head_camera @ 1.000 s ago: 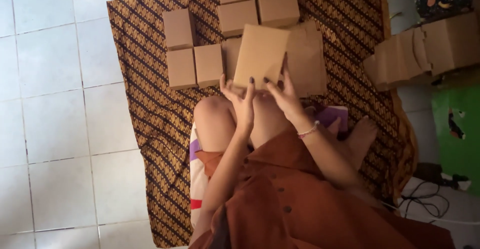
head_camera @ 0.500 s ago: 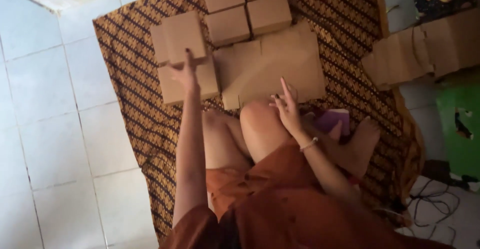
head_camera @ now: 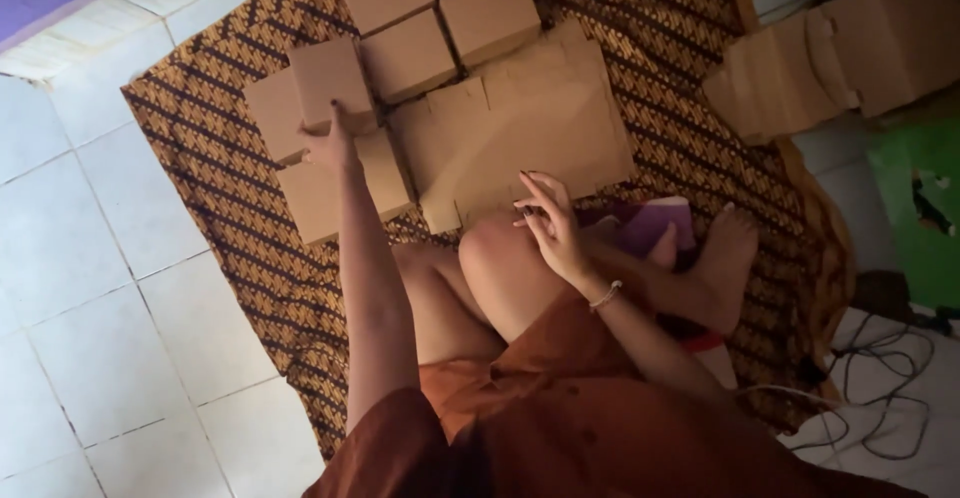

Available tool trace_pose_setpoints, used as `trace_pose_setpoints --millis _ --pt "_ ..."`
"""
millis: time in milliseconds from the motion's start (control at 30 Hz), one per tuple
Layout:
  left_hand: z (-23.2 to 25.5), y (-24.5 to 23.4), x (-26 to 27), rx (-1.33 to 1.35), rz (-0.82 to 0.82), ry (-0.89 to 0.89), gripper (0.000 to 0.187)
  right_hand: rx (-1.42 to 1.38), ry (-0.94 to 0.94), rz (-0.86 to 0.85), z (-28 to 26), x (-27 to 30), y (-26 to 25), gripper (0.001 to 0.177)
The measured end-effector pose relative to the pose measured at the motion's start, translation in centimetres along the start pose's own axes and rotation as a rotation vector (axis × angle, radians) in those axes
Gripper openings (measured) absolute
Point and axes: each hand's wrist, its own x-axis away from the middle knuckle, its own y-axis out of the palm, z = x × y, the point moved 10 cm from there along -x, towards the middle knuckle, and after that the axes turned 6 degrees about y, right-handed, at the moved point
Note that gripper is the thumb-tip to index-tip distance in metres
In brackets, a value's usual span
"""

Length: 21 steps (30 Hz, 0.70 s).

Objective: The person folds flat cardboard templates into small rectangular boxes by picking up each template, then tucking in the flaps by hand to form the box, rotating it as needed. The completed boxes are then stacked.

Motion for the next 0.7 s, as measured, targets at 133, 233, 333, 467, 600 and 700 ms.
trace_pose_setpoints --millis 133,233,333,467,600,700 --pt "-1.7 -0.3 -1.1 -0.084 0.033 0.076 0.066 -0.018 0.018 -0.004 -0.4 -0.1 0.1 0.051" --pt "-2.4 -0.2 -1.6 -0.165 0.081 0.135 0.055 -0.021 0.018 -0.006 -0.4 -0.2 0.0 0.05" --pt "-2.2 -0.8 -1.7 -0.283 0.144 0.184 0.054 -0.027 0.013 -0.015 -0.3 -0.1 0.1 0.05" --pt "12.1 -1.8 7.3 -0.677 0.143 0.635 0.063 -0.022 0.004 -0.006 -0.2 -0.1 0.1 0.049" --pt "14.1 3.1 10.6 -0.768 -0.269 0.798 0.056 -0.027 0.026 -0.004 0.2 0.0 0.2 0.048" --pt "11.6 5.7 11.7 -1.043 -0.44 0.814 0.058 -0.007 0.026 0.006 0.0 0.0 0.2 0.047"
